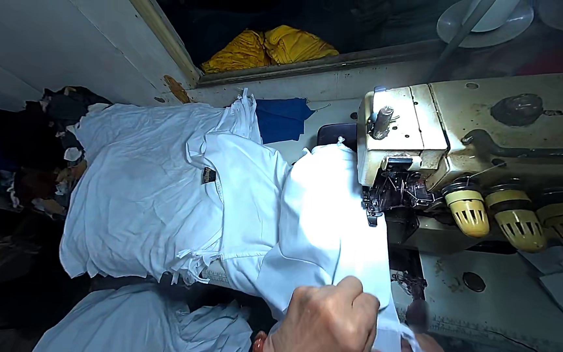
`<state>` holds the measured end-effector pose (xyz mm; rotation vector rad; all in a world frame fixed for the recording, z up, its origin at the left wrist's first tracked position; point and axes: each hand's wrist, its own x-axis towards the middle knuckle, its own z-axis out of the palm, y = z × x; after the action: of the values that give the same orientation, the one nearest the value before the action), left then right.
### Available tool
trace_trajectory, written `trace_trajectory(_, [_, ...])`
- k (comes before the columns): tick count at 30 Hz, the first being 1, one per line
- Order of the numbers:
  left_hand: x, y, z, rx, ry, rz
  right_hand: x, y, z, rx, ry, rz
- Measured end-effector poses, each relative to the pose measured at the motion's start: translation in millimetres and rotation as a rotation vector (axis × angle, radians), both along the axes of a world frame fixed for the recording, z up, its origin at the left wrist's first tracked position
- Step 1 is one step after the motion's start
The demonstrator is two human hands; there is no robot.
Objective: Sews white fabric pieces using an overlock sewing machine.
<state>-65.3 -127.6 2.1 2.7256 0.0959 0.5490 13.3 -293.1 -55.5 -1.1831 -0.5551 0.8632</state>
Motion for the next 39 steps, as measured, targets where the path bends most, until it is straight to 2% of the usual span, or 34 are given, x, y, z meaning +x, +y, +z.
trace_trajectory(2, [18.5, 9.2, -2.2, 0.084, -0.064, 0.034, 8.7, 10.5, 3.5, 0.034, 0.02, -0.036])
trace_trajectory(6, [46.9, 22.3, 3.3, 0.113, -0.091, 0.136, 20.9, 37.9, 22.2, 0.004, 0.047, -0.146])
trace_trajectory(11, [47.2, 24.6, 4.9, 0.134, -0.079, 0.159, 19.0, 55.2, 22.8, 0.102, 0.146, -0.148])
trace_trajectory(17, [48.4, 20.4, 1.8, 0.168, -0.124, 0.191, 11.7, 59.9, 20.3, 0.117, 0.118, -0.165])
trace_trajectory(26, [81.5, 8.7, 10.5, 0.292, -0.085, 0.239, 12.9, 66.6, 25.4, 0.078, 0.115, -0.236])
trace_trajectory(28, [78.0, 8.9, 11.2, 0.255, -0.072, 0.184, 13.3, 68.3, 23.3, 0.079, 0.091, -0.264])
trace_trajectory(31, [47.5, 17.3, 11.4, 0.028, -0.064, 0.042, 15.7, 68.9, 17.2, 0.109, 0.064, -0.234])
trace_trajectory(32, [30.5, 22.7, 9.6, -0.047, -0.08, 0.052, 16.9, 68.9, 14.8, 0.115, 0.058, -0.206])
trace_trajectory(34, [-6.7, 39.5, 3.0, -0.065, -0.091, 0.225, 17.7, 69.7, 15.7, 0.091, 0.075, -0.187])
trace_trajectory(36, [-43.3, 59.4, -6.1, 0.003, 0.131, 0.49, 17.2, 71.2, 15.9, 0.069, 0.063, -0.193])
trace_trajectory(38, [-69.5, 72.9, -13.1, -0.181, 0.61, 0.66, 16.5, 73.7, 12.5, 0.085, 0.029, -0.213])
trace_trajectory(39, [-80.2, 77.3, -23.0, -0.282, 0.763, 0.682, 16.3, 75.0, 10.5, 0.096, -0.001, -0.224])
